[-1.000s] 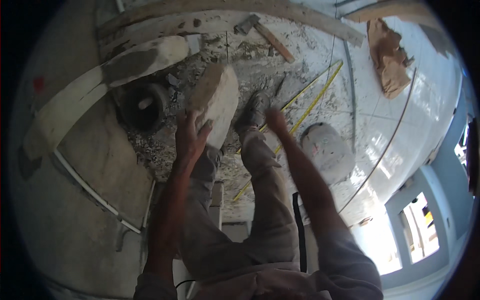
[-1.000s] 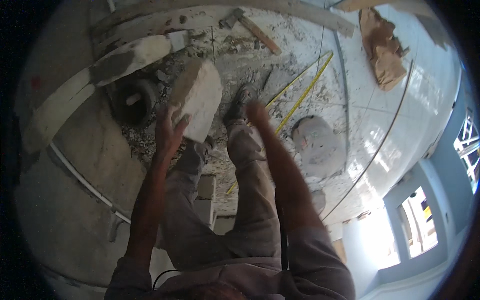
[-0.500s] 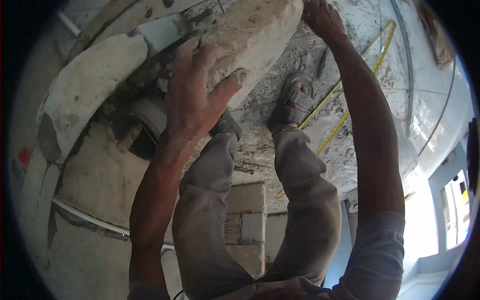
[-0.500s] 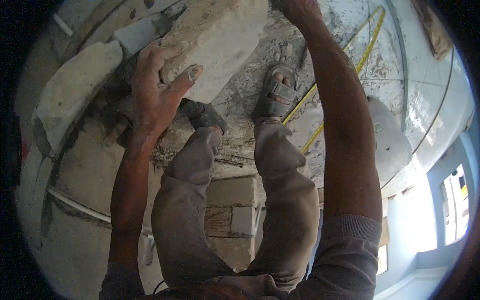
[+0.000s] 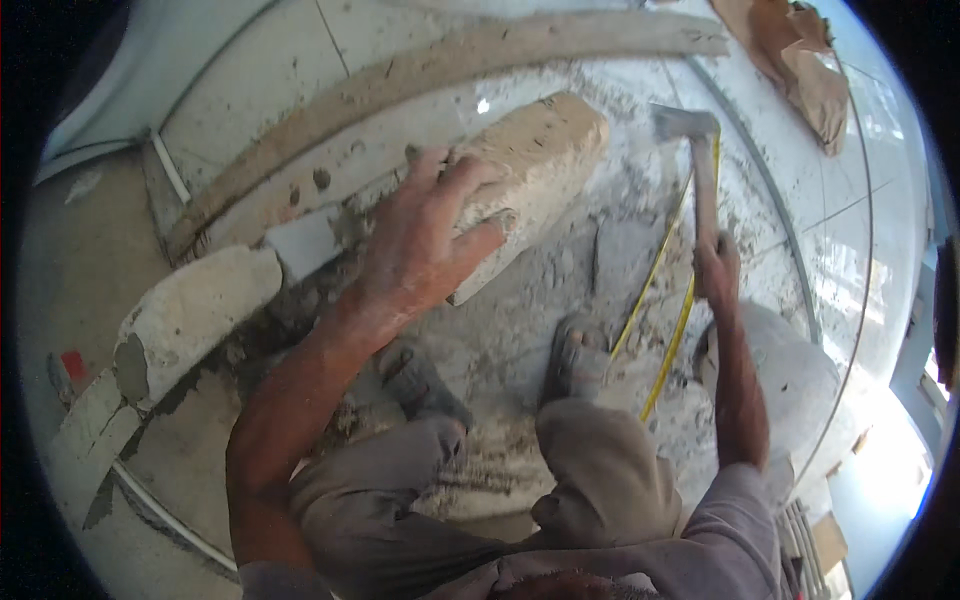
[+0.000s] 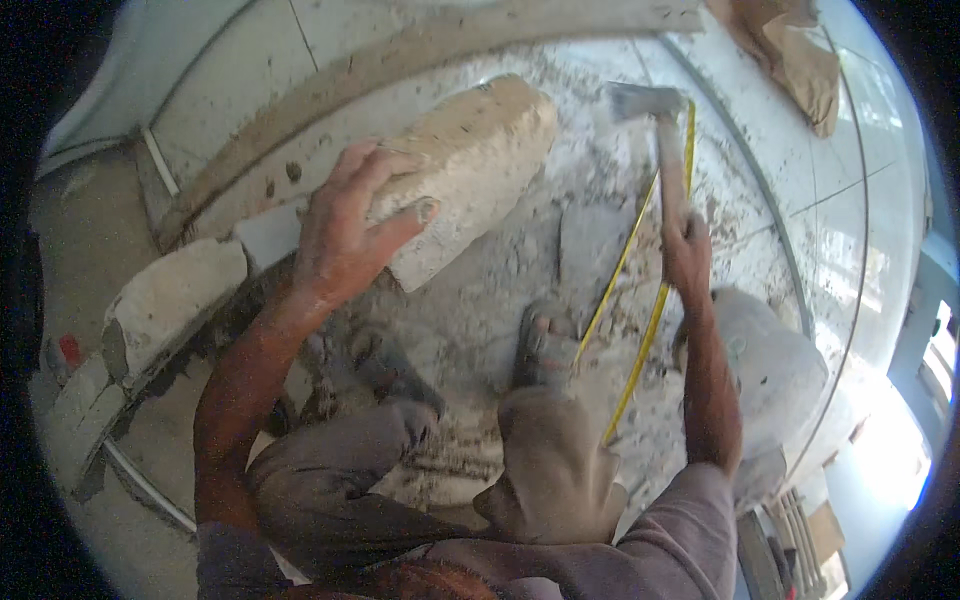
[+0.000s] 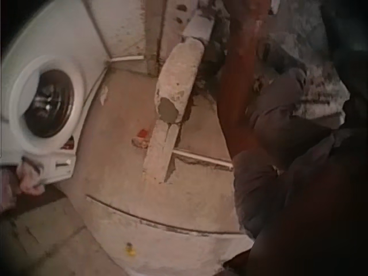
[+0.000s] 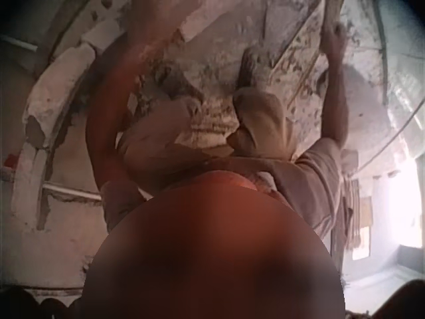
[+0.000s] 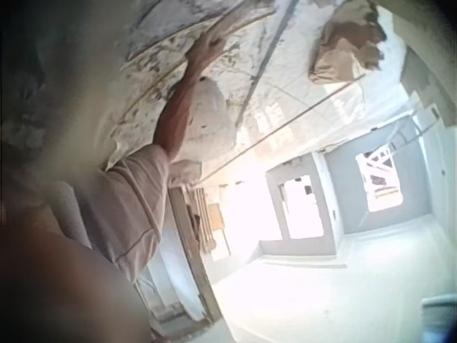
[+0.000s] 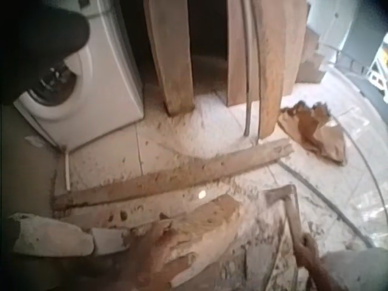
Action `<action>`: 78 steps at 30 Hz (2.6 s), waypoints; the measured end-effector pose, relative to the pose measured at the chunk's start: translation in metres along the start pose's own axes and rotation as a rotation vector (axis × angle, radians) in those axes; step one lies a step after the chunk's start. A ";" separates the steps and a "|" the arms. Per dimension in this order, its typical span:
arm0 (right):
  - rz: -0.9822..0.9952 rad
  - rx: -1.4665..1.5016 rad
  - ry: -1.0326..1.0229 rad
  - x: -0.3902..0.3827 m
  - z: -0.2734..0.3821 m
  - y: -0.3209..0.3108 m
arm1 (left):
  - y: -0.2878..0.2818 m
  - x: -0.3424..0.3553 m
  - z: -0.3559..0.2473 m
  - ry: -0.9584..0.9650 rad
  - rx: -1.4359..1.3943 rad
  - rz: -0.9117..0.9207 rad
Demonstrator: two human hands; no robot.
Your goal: The person is using a hammer to shape and break concrete blocks and applying mortar to a wall.
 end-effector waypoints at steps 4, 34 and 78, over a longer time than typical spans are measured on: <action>-0.294 0.471 -0.138 -0.043 0.040 -0.034 | 0.023 0.038 -0.028 0.194 0.083 -0.065; 0.322 -0.033 -0.402 -0.125 0.161 0.009 | 0.115 0.012 0.004 0.380 0.108 -0.149; -0.021 0.119 -0.745 -0.137 0.191 -0.020 | 0.125 0.021 0.015 0.067 -0.093 -0.109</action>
Point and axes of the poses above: each hand's wrist, its own x-axis towards the middle knuckle, its own y-axis out of the palm, z = x × y, the point moved 6 cm from there along x, towards the middle knuckle, and after that the axes turned 11 degrees about -y, right-handed, at the moved point
